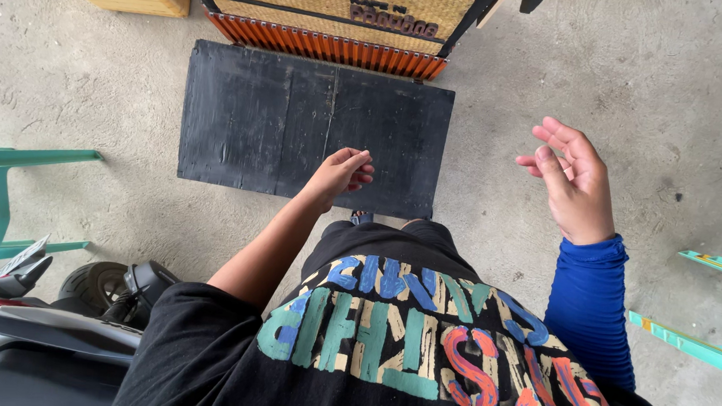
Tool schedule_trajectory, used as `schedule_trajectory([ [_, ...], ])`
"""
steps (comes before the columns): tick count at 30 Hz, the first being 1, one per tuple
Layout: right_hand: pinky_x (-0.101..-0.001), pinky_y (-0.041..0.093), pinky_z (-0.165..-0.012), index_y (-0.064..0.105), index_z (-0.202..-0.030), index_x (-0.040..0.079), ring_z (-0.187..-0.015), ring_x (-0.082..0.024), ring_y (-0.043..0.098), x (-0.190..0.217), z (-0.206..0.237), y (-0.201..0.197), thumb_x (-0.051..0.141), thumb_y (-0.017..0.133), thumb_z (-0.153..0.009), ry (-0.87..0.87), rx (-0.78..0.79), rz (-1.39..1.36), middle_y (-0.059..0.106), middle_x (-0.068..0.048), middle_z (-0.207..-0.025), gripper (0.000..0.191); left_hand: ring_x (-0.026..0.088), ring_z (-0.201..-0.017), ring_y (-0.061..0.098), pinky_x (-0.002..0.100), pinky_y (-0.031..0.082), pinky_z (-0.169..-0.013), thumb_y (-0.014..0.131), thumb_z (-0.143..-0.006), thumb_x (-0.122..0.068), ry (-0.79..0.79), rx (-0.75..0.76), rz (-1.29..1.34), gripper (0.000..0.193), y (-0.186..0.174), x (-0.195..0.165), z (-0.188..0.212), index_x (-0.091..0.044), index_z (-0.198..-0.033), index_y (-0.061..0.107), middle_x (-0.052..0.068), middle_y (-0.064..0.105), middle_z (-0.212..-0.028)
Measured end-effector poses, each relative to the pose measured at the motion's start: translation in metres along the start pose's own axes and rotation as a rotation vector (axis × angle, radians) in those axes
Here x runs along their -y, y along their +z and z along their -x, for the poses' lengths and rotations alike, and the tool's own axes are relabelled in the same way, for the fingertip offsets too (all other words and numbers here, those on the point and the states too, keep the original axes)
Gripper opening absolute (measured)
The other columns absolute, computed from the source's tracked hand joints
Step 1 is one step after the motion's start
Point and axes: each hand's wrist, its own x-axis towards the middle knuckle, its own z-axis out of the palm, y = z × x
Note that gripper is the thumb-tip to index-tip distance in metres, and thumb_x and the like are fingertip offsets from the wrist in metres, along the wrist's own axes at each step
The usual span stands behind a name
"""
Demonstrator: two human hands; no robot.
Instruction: The person aligns and secures a black metal frame to a wooden panel using a hammer and a cloth. They then insert a small metal pin into a joint to complete the assembly.
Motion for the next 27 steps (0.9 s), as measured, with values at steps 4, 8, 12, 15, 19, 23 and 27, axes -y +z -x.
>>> schedule_trajectory([
  [4,-0.0307,0.056,-0.091,0.049,-0.149,0.001,-0.107,-0.022,0.070,-0.005,-0.009,-0.022,0.018,0.056,-0.109,0.005,-0.001,0.024,0.058,-0.022,-0.145,0.044,0.011,-0.088,0.068,0.030,0.050,-0.081,0.061,-0.100,-0.039,0.013,-0.014,0.018,0.025,0.016,0.001,-0.003,-0.015,-0.104,0.065,-0.002,0.070,-0.094],
  [8,-0.0301,0.056,-0.090,0.049,-0.149,0.001,-0.107,-0.021,0.070,-0.015,-0.018,-0.062,0.018,0.056,-0.109,-0.018,-0.020,-0.023,0.057,-0.022,-0.145,0.043,0.011,-0.089,0.068,0.030,0.051,-0.081,0.060,-0.100,-0.039,-0.006,-0.044,0.002,0.025,0.046,-0.008,-0.011,-0.015,-0.104,0.065,-0.002,0.070,-0.095],
  [12,-0.0297,0.055,-0.089,0.049,-0.148,0.002,-0.106,-0.021,0.070,-0.044,-0.027,-0.120,0.017,0.057,-0.109,-0.014,-0.051,-0.091,0.057,-0.022,-0.145,0.044,0.012,-0.088,0.067,0.031,0.050,-0.081,0.061,-0.100,-0.039,-0.019,-0.051,-0.014,0.025,0.102,-0.025,-0.035,-0.014,-0.104,0.064,-0.001,0.070,-0.096],
  [15,-0.0296,0.055,-0.088,0.049,-0.148,0.002,-0.106,-0.022,0.070,-0.077,-0.040,-0.179,0.017,0.057,-0.108,-0.026,-0.053,-0.089,0.057,-0.021,-0.144,0.043,0.010,-0.089,0.068,0.030,0.051,-0.081,0.059,-0.100,-0.040,0.023,-0.054,-0.065,0.025,0.159,-0.041,-0.066,-0.017,-0.104,0.066,-0.002,0.071,-0.095],
  [19,-0.0290,0.055,-0.088,0.050,-0.148,0.002,-0.104,-0.020,0.069,-0.116,-0.055,-0.283,0.016,0.058,-0.107,0.010,-0.015,-0.113,0.059,-0.020,-0.143,0.044,0.012,-0.082,0.067,0.033,0.052,-0.074,0.061,-0.102,-0.042,0.196,-0.063,0.109,0.028,0.252,-0.060,-0.110,-0.014,-0.102,0.065,-0.002,0.069,-0.090],
  [23,-0.0301,0.056,-0.087,0.050,-0.147,0.004,-0.103,-0.020,0.070,-0.119,-0.075,-0.392,0.017,0.056,-0.105,0.014,-0.017,-0.072,0.060,-0.018,-0.140,0.045,0.012,-0.080,0.068,0.034,0.052,-0.073,0.055,-0.102,-0.050,0.227,-0.131,0.381,0.033,0.327,-0.127,-0.159,-0.017,-0.102,0.059,-0.004,0.069,-0.089],
  [27,-0.0308,0.055,-0.089,0.051,-0.146,0.002,-0.104,-0.021,0.069,-0.116,-0.080,-0.469,0.020,0.054,-0.109,-0.004,-0.064,-0.163,0.061,-0.016,-0.140,0.041,0.014,-0.078,0.070,0.036,0.054,-0.073,0.042,-0.099,-0.061,0.199,-0.301,0.559,0.048,0.374,-0.159,-0.183,-0.017,-0.109,0.060,-0.003,0.070,-0.086],
])
